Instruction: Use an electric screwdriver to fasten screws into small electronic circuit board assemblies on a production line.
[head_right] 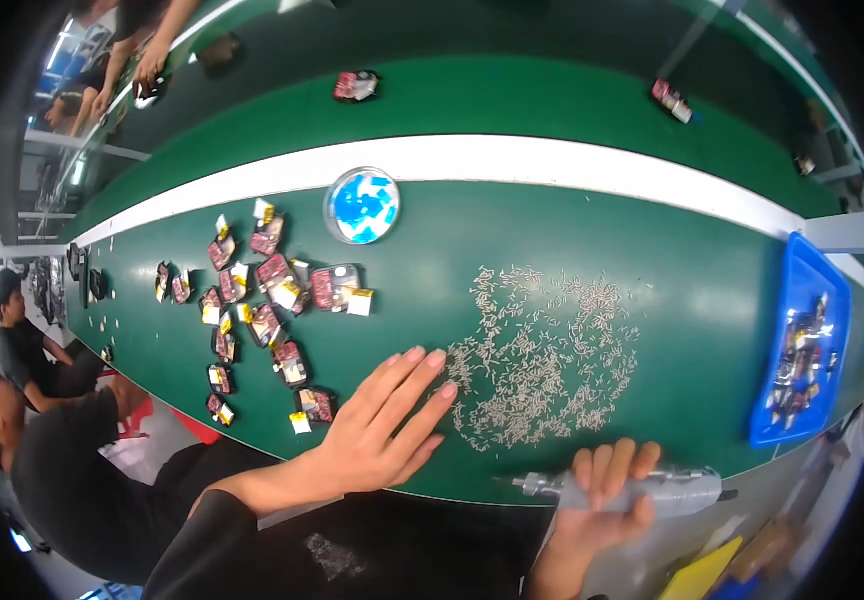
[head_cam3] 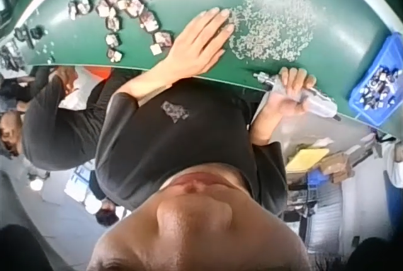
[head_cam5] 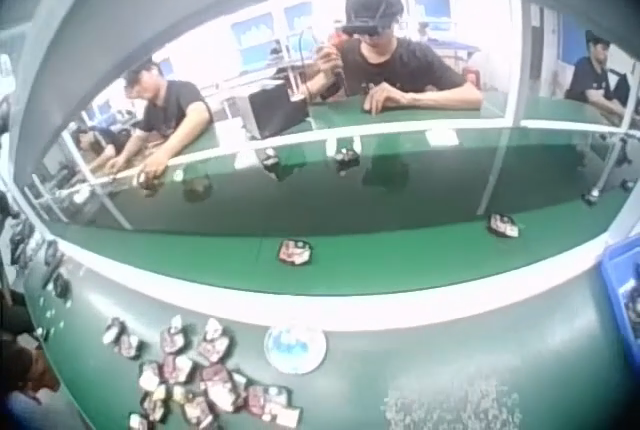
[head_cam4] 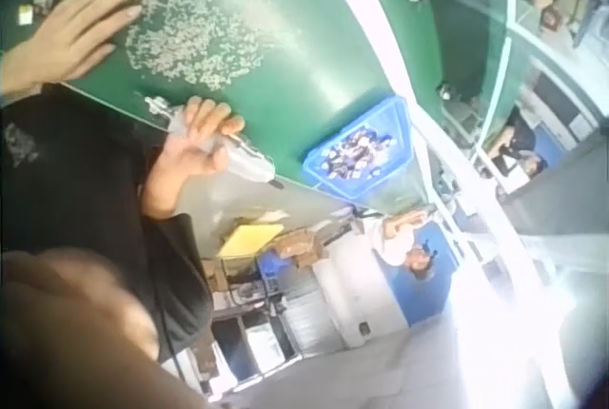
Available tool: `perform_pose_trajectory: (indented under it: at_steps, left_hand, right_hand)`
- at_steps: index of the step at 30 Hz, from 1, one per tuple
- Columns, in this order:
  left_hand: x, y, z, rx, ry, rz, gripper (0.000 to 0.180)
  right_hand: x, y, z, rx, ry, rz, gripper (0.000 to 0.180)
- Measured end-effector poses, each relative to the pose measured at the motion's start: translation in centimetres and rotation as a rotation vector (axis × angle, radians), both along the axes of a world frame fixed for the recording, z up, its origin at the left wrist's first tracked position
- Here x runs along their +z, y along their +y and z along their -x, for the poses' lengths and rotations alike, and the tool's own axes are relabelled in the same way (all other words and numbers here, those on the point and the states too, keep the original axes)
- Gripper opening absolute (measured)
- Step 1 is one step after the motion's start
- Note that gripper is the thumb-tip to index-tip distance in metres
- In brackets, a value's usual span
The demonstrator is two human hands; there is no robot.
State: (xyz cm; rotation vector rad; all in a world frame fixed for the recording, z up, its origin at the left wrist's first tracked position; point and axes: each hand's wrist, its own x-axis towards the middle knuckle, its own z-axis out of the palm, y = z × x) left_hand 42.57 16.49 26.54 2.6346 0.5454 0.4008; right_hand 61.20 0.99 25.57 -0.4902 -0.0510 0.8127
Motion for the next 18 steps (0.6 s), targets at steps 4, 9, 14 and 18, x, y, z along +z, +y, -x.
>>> perform_pose_trajectory:
  at_steps: [4, 9, 14, 18]
  left_hand:
    - [-1.8, -0.6, 0.9, -0.006, -0.184, -0.126, 0.046]
    - [-1.4, -1.0, 1.3, 0.127, -0.407, -0.269, 0.028]
    - [-1.3, -1.0, 2.0, 0.276, -0.430, -0.146, 0.016]
    - [-1.6, -1.7, 2.3, 0.271, -0.365, -0.197, 0.017]
  right_hand:
    - [-1.0, -0.5, 0.6, 0.035, 0.023, -0.111, 0.018]
    - [-1.0, -0.4, 0.3, 0.037, 0.033, -0.175, 0.017]
    - [-1.3, -0.9, -0.2, 0.109, -0.011, -0.182, 0.015]
    - [-1.6, -1.3, -0.2, 0.109, -0.034, -0.186, 0.015]
